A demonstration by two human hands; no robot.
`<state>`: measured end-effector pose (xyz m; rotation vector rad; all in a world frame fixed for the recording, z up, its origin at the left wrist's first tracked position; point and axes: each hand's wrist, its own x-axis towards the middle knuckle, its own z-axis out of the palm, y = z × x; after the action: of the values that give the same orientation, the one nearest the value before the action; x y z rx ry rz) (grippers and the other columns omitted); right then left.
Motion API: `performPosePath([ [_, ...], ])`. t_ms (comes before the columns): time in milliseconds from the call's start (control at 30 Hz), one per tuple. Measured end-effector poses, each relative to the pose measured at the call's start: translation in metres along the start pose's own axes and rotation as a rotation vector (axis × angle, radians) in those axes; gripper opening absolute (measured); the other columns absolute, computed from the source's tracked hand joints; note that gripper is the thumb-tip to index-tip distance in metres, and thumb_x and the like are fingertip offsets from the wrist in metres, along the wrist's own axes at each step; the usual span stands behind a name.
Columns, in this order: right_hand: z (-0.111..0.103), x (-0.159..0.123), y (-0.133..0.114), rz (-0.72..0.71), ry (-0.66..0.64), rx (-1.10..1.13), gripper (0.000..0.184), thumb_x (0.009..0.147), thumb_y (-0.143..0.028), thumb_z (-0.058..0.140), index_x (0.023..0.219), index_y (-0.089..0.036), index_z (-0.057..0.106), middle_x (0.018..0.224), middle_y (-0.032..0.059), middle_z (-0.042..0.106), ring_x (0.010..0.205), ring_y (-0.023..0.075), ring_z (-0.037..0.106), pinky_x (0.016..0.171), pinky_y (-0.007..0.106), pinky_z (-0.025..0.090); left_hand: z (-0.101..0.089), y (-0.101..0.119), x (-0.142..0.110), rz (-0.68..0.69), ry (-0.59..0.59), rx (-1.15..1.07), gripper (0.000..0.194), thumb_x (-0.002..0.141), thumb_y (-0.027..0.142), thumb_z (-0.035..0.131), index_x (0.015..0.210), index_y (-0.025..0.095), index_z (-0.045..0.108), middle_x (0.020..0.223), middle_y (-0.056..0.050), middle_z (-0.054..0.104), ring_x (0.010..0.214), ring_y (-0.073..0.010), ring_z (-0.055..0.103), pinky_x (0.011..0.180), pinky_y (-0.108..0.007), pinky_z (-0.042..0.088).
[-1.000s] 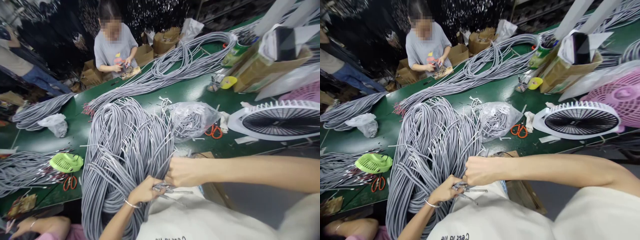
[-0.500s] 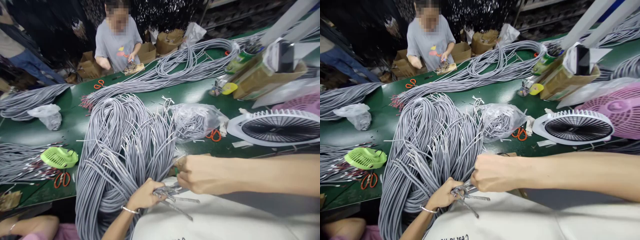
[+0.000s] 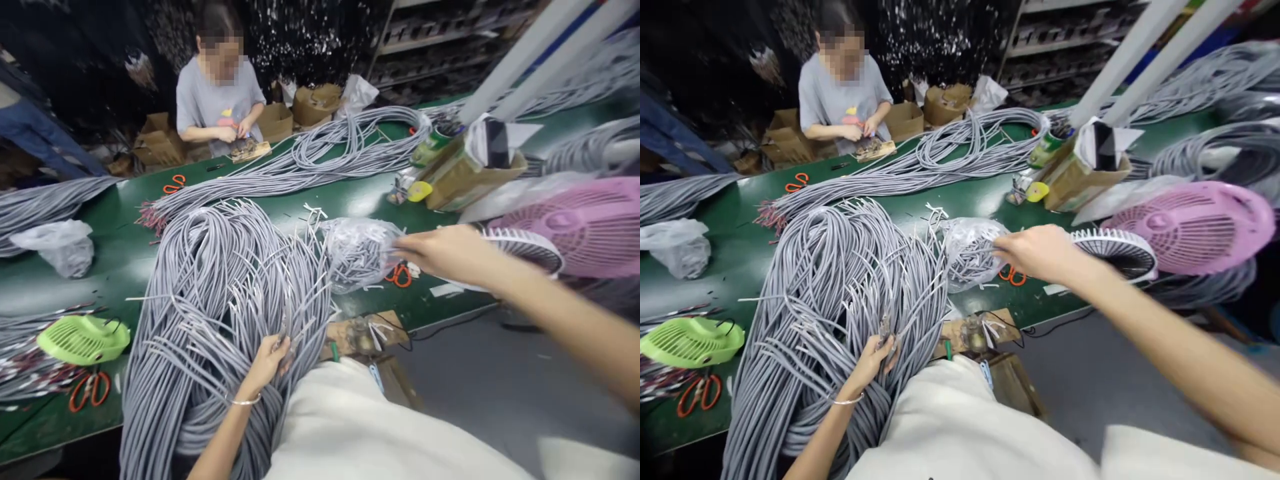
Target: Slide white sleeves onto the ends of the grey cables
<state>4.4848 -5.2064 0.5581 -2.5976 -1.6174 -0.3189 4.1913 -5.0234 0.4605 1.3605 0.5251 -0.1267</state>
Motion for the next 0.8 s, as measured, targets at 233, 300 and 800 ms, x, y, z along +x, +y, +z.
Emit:
performPosePath([
  [233, 0.052, 0.02, -0.09, 0.059, -0.064, 0.789, 0.032, 0.092, -0.034, 0.041, 0.094, -0.014, 0.066, 0.094, 0.0098, 0.068, 0.086, 0.0186, 0.06, 0.077, 0.031, 0.045, 0.004, -0.002, 0.001, 0.03, -0.049, 0.045, 0.062, 0.07, 0.076, 0.047, 0.052, 0.017, 0.041, 0.036, 0.005, 0.035, 0.032, -0.0043, 0.027, 0.04, -0.023, 0.021],
  [300, 0.06, 0.036, -0.122, 0.072, -0.129, 1.153, 0.045, 0.093, -0.044, 0.033, 0.088, -0.013, 0.066, 0.083, 0.0069, 0.067, 0.071, 0.0148, 0.057, 0.069, 0.028, 0.044, 0.004, -0.002, 0.0, 0.02, -0.036, 0.044, 0.062, 0.069, 0.076, 0.048, 0.051, 0.016, 0.042, 0.035, 0.005, 0.034, 0.032, -0.0045, 0.027, 0.039, -0.023, 0.02],
  [800, 0.053, 0.057, -0.17, 0.3, 0.061, 1.817, 0.053, 0.075, -0.067, 0.048, 0.071, -0.015, 0.056, 0.052, -0.0046, 0.047, 0.043, 0.0056, 0.036, 0.044, 0.021, 0.027, 0.009, 0.022, 0.008, 0.165, 0.171, 0.378, 0.054, 0.08, 0.066, 0.043, 0.074, 0.014, 0.055, 0.059, -0.002, 0.06, 0.055, -0.0126, 0.051, 0.058, -0.025, 0.039],
])
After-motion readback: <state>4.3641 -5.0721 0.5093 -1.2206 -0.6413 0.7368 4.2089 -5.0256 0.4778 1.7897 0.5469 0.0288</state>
